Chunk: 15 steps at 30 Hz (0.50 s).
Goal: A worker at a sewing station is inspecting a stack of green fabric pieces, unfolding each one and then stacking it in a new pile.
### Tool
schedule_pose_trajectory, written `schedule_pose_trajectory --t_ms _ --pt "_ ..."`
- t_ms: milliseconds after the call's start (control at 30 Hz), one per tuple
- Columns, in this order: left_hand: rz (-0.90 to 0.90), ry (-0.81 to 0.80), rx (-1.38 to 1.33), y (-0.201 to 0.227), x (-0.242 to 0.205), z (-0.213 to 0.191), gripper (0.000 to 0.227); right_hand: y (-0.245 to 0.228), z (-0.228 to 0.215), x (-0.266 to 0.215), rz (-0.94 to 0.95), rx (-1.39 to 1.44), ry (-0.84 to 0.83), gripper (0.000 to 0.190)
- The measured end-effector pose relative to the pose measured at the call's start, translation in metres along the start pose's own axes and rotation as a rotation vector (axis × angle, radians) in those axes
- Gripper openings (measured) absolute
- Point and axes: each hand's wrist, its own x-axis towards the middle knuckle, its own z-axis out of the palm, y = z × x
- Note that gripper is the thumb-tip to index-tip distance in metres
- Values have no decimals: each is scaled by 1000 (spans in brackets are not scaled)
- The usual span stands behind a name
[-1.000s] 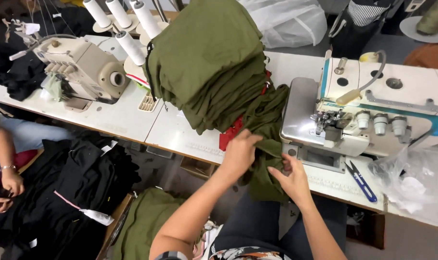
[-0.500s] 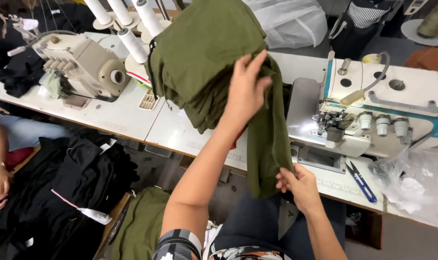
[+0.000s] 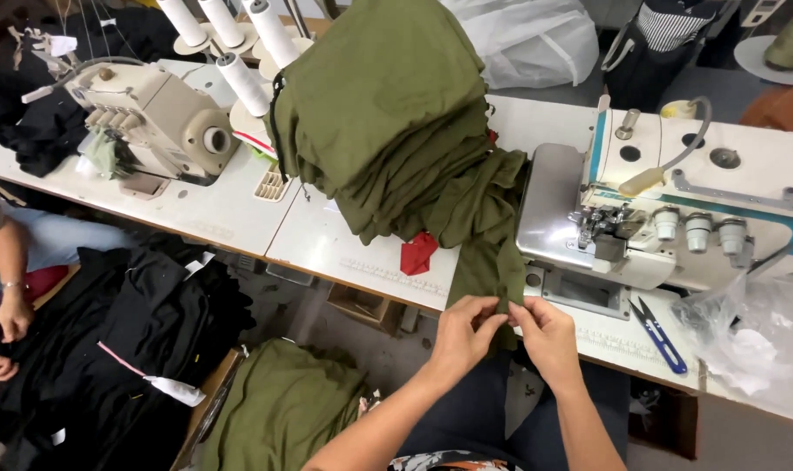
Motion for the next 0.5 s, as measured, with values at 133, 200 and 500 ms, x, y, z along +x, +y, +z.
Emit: schedule_pose_trajectory --t_ms 133,200,500 --pt "150 57 -68 28 4 -2 10 -24 -2 -8 -42 -212 27 14" --pt "130 96 -61 20 5 5 18 -19 -4 -8 -215 -245 3 16" --pt "250 112 31 4 10 7 5 -20 1 -7 -87 -207 -38 13"
